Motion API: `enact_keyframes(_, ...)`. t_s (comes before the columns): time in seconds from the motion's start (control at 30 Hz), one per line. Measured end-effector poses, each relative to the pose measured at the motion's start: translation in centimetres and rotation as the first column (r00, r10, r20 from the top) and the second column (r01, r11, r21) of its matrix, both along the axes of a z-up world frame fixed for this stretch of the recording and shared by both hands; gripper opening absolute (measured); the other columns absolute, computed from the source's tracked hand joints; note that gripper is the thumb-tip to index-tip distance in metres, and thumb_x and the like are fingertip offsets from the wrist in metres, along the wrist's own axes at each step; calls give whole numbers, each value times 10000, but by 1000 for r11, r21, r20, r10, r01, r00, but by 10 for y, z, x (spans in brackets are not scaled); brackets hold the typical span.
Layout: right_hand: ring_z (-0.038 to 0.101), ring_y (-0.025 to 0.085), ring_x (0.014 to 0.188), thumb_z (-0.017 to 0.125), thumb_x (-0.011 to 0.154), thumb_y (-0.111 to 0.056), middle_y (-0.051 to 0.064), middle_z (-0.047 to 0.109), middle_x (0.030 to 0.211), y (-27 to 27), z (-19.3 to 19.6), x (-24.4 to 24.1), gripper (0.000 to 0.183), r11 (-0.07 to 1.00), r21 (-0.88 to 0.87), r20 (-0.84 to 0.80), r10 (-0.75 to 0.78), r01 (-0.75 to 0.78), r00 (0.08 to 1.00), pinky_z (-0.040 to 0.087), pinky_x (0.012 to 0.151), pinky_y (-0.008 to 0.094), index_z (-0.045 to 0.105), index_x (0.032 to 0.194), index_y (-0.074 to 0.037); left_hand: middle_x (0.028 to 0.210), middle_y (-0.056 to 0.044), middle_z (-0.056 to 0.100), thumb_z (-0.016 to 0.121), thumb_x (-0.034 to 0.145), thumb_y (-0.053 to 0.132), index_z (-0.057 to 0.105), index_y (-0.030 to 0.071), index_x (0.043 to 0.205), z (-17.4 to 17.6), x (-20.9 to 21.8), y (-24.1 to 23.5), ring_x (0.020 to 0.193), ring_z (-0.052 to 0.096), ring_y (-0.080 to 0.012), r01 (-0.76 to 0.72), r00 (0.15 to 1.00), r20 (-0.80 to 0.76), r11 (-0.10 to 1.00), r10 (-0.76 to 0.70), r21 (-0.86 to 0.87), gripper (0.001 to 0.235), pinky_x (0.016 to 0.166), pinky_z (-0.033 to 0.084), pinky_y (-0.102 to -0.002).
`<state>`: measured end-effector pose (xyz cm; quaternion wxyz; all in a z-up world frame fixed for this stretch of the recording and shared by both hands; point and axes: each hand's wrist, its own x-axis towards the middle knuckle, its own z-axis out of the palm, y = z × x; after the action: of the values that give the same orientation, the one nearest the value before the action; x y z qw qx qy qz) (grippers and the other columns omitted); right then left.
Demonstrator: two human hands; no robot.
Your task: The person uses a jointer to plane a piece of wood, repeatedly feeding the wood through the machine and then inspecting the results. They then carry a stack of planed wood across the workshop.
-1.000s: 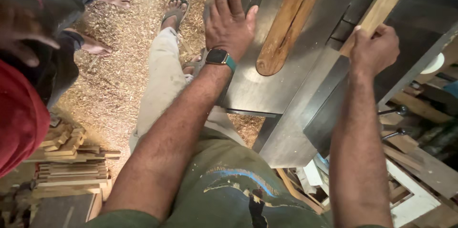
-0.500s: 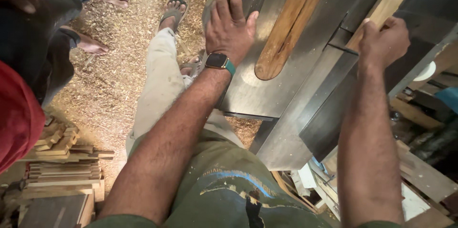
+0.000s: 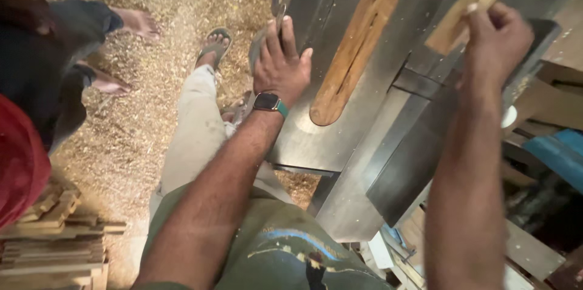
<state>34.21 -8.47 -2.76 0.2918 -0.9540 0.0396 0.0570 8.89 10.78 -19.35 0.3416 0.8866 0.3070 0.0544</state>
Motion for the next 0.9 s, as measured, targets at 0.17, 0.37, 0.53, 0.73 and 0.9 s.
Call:
enact_keyframes(0.17,739,278,955,606,1029,-230,157,733,1097,51,48,-144,353,437,807,-490,123,396,863,627,851,430,647,1256,38,1514,-235,398,731,912,444,212,104,1578,2,7,5,1315,504,-444,-29,1000,-2,999,29,-16,911,1024,502,-526)
enact_keyframes(0.37,713,304,871,429,1058,-209,218,696,1097,63,17,-249,451,142,775,-627,294,616,721,616,794,403,592,1372,71,1524,-241,434,678,971,407,312,64,1560,46,-17,30,1368,472,-418,54,993,116,987,-37,-152,774,1082,426,-559)
enact_keyframes(0.53,708,312,865,414,1087,-205,215,681,1109,33,1,-300,398,198,741,-670,272,642,691,610,773,411,568,1315,83,1356,-123,670,565,1063,385,487,24,1519,111,-65,27,1220,632,-194,354,935,355,132,-18,-926,587,1053,524,-356)
enact_keyframes(0.73,706,255,902,466,1081,-322,173,694,1092,8,18,-333,459,431,689,-668,65,582,742,603,803,387,579,1315,56,1208,-116,646,653,1036,231,508,-58,1475,140,-82,6,1068,612,-190,297,940,325,-221,-102,-929,545,872,528,-400)
enact_keyframes(0.9,674,159,984,679,981,-152,105,716,1152,-12,41,-351,421,663,646,-495,-11,377,869,560,893,310,640,1343,61,1422,-97,594,651,1031,230,428,-29,1515,119,-82,-21,1333,541,-171,334,893,424,-407,-152,-850,592,1185,416,-355)
